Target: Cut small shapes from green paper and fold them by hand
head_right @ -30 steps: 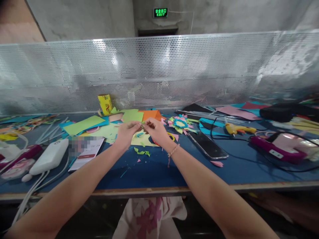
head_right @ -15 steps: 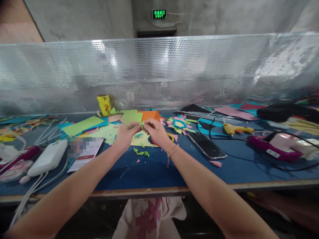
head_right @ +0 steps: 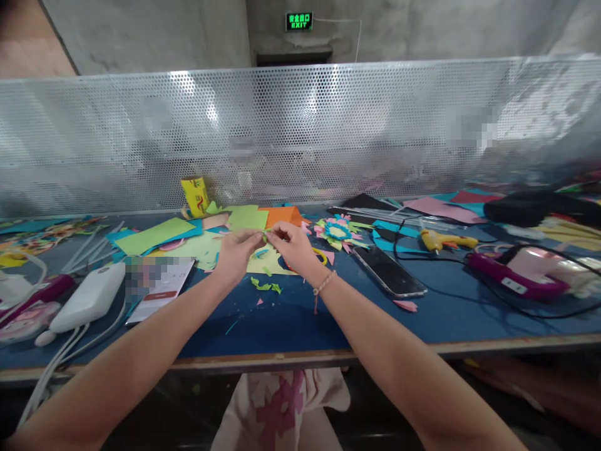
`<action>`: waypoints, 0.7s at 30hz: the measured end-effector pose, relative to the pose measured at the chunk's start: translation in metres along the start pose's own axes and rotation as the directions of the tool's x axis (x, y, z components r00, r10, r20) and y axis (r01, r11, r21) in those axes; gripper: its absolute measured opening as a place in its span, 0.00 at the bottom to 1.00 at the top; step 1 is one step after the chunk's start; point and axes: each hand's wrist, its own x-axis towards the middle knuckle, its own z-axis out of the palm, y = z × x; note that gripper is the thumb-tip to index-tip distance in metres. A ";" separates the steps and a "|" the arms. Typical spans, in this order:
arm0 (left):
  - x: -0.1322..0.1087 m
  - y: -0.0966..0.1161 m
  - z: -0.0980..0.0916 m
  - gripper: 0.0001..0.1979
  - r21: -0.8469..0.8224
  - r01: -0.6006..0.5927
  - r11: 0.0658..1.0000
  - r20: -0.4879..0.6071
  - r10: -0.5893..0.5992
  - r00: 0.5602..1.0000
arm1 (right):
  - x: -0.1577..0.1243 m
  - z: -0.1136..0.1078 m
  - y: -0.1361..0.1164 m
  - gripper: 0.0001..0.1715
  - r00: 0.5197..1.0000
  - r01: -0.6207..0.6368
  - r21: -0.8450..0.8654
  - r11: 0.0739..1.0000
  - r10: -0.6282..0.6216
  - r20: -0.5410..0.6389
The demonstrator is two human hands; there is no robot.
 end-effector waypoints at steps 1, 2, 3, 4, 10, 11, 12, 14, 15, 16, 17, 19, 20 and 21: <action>0.000 0.000 0.000 0.06 -0.008 0.000 1.000 0.008 0.001 1.000 | 0.000 0.000 -0.001 0.13 1.000 0.000 0.004 1.000 0.000 0.002; 0.000 0.000 0.001 0.06 -0.015 0.001 1.000 0.010 -0.001 1.000 | 0.000 0.000 -0.001 0.13 1.000 0.002 0.007 1.000 -0.002 0.003; 0.000 0.000 0.001 0.06 -0.024 0.008 1.000 0.006 -0.008 1.000 | 0.000 0.000 -0.001 0.13 1.000 0.005 0.007 1.000 -0.005 0.004; 0.000 0.001 0.002 0.06 -0.039 0.021 0.999 -0.003 -0.021 1.000 | 0.000 -0.001 -0.002 0.13 1.000 0.011 0.003 1.000 -0.011 0.001; -0.003 0.006 0.007 0.05 -0.130 0.106 0.986 -0.035 -0.111 0.993 | -0.001 0.000 0.000 0.10 0.999 0.035 -0.064 0.997 -0.036 -0.015; -0.003 0.006 0.007 0.05 -0.130 0.111 0.985 -0.036 -0.116 0.993 | -0.001 0.000 0.000 0.09 0.999 0.034 -0.074 0.997 -0.035 -0.015; -0.004 0.007 0.007 0.05 -0.126 0.116 0.985 -0.035 -0.121 0.992 | -0.001 0.000 0.000 0.09 0.999 0.035 -0.084 0.996 -0.036 -0.015; -0.004 0.008 0.008 0.05 -0.106 0.128 0.986 -0.027 -0.132 0.991 | -0.001 0.001 0.000 0.09 0.999 0.041 -0.098 0.994 -0.042 -0.008; -0.004 0.008 0.007 0.06 -0.090 0.132 0.987 -0.026 -0.135 0.990 | -0.001 0.001 0.000 0.09 0.999 0.043 -0.105 0.994 -0.044 -0.005; -0.004 0.008 0.007 0.07 -0.071 0.135 0.988 -0.025 -0.137 0.990 | 0.000 0.001 0.000 0.09 0.999 0.045 -0.112 0.993 -0.046 -0.005; -0.003 0.007 0.006 0.08 -0.051 0.137 0.989 -0.023 -0.138 0.990 | 0.000 0.001 0.000 0.09 0.999 0.047 -0.119 0.992 -0.048 -0.006; -0.002 0.006 0.005 0.09 -0.018 0.137 0.990 -0.018 -0.138 0.990 | 0.001 0.000 0.001 0.10 0.999 0.044 -0.124 0.991 -0.044 0.004; -0.001 0.005 0.004 0.09 -0.007 0.136 0.991 -0.015 -0.136 0.991 | 0.001 -0.001 0.002 0.10 0.999 0.040 -0.121 0.992 -0.039 0.015; 0.000 0.004 0.003 0.09 0.002 0.133 0.991 -0.011 -0.133 0.991 | 0.001 -0.001 0.004 0.10 0.999 0.036 -0.112 0.993 -0.033 0.027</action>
